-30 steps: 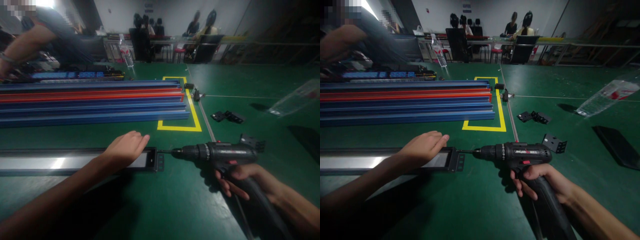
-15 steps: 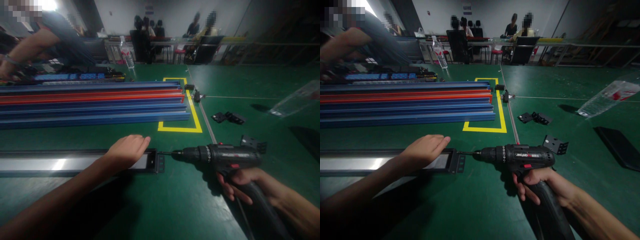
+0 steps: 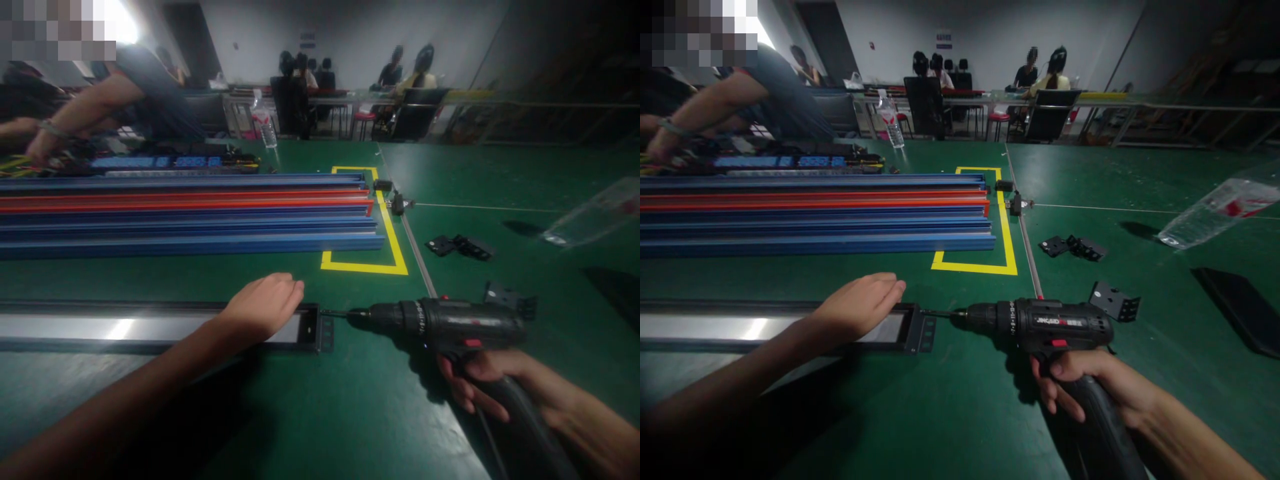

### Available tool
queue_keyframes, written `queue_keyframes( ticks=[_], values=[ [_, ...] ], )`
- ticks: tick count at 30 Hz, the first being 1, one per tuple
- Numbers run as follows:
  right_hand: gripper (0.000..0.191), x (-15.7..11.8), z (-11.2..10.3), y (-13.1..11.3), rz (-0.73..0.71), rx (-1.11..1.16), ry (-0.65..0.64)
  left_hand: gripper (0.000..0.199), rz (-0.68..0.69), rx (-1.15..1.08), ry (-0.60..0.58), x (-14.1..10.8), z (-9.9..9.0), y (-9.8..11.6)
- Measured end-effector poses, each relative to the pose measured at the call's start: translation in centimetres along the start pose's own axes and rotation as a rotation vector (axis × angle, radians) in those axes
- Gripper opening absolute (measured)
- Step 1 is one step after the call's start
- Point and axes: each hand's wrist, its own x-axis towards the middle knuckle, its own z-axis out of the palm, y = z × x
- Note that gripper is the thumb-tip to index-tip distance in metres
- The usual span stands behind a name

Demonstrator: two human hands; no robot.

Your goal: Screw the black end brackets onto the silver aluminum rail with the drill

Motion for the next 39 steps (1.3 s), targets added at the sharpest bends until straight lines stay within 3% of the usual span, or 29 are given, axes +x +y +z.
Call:
queue_keyframes(
  ticks=[12, 26, 31, 39],
  values=[
    [0.028, 0.0, 0.0, -0.7, 0.008, 0.013, -0.077, 0.048, -0.042, -0.065, -0.011, -0.1, -0.4, 0.2],
    [0.028, -0.2, -0.6, 0.2, 0.015, -0.058, 0.011, 0.045, 0.022, 0.062, -0.11, 0.1, 0.2, -0.1],
    [0.028, -0.1, -0.5, 0.0, 0.012, -0.044, 0.011, 0.05, -0.021, 0.067, -0.191, 0.4, -0.4, 0.4],
    [0.025, 0.2, 0.4, -0.5, -0.027, -0.063, 0.007, 0.054, -0.152, -0.09, -0.156, 0.6, -0.9, 0.8]
  ],
)
